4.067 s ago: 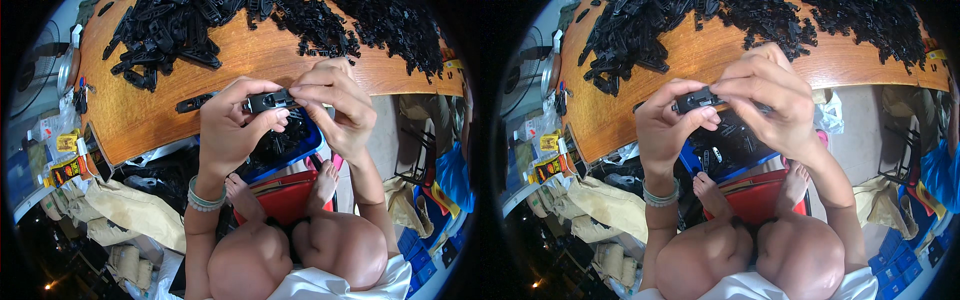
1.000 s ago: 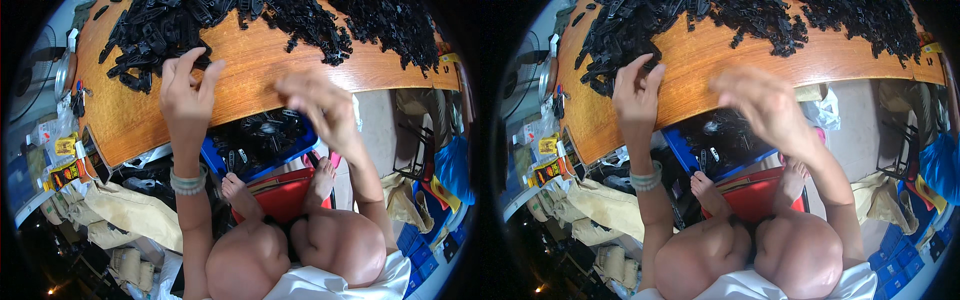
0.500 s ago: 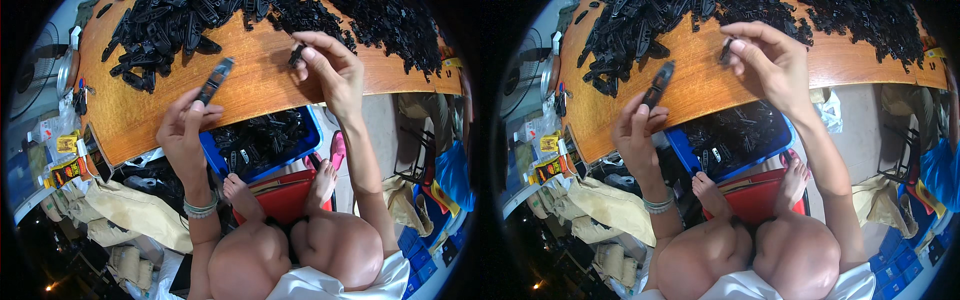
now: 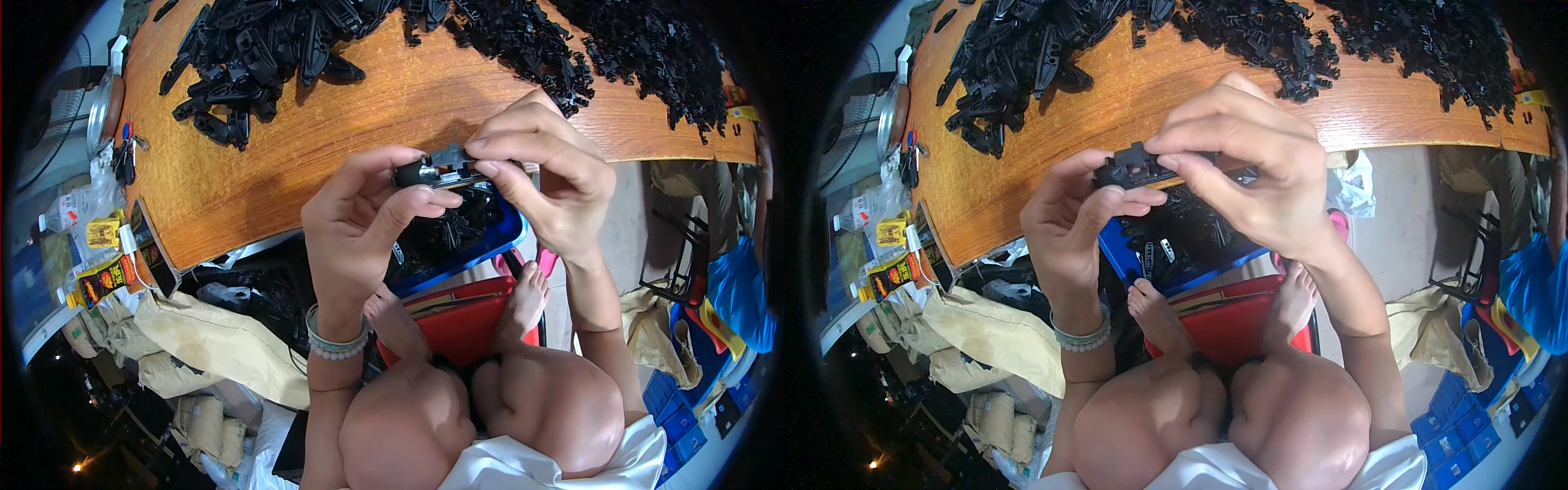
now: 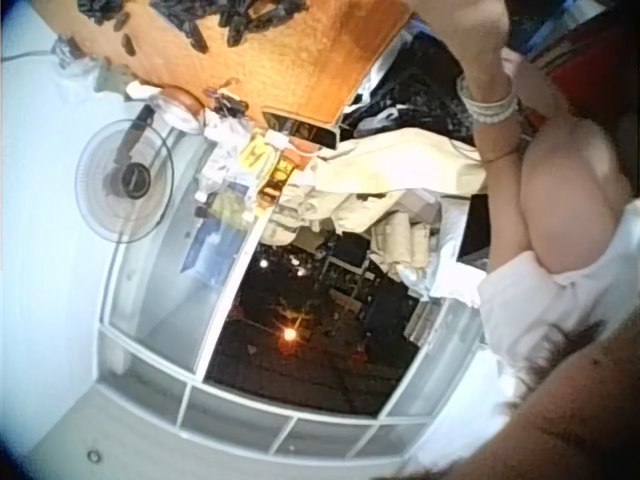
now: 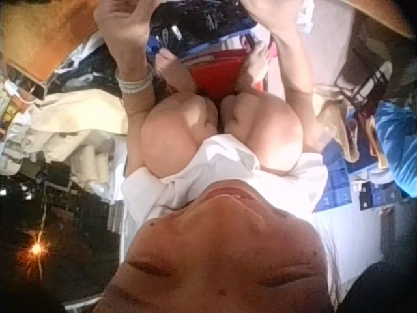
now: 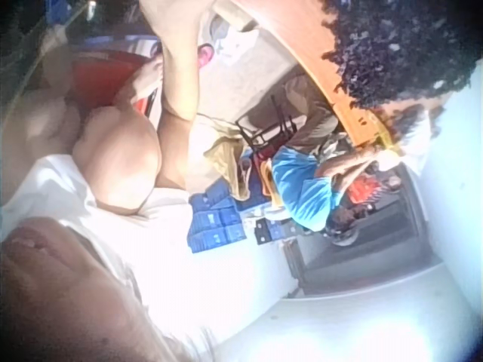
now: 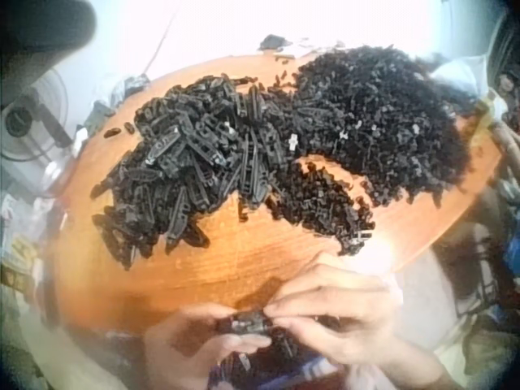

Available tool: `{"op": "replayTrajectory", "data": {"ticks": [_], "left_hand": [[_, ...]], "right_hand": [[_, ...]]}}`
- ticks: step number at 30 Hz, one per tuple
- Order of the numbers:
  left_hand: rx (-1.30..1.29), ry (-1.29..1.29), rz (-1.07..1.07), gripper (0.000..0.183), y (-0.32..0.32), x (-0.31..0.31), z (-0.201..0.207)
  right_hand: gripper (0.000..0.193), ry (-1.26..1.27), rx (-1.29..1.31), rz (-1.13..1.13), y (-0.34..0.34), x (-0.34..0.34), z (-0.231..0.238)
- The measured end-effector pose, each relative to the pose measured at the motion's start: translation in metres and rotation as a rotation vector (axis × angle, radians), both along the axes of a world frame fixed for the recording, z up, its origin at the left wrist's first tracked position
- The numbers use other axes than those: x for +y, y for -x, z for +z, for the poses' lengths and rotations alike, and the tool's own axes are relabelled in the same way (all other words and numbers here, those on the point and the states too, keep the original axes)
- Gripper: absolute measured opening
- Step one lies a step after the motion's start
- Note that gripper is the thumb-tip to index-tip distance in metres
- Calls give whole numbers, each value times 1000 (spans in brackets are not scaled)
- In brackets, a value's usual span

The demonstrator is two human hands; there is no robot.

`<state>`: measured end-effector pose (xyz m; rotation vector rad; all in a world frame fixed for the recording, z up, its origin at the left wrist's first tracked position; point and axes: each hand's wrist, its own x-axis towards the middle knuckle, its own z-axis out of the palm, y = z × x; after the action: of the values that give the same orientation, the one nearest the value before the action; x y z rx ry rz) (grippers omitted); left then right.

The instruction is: The person assembles plastic components by taking small plastic clips and inserting them into plastic housings by hand.

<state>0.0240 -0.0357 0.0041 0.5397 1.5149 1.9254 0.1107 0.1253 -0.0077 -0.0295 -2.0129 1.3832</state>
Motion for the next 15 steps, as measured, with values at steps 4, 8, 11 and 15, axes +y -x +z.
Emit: {"op": "replayTrajectory", "data": {"ticks": [4,8,11,15], "left_hand": [[35,29,2,23,1,4,4],[42,49,-22,21,1,4,2],[1,40,-8,21,0,6,3],[19,1,-23,16,1,8,-8]], "right_hand": [[21,-202,49,-20,1,2,0],[21,-270,86,-18,0,3,-3],[22,-450,84,-91,0,1,-2],[23,-523,70,-99,-1,0,0]]}}
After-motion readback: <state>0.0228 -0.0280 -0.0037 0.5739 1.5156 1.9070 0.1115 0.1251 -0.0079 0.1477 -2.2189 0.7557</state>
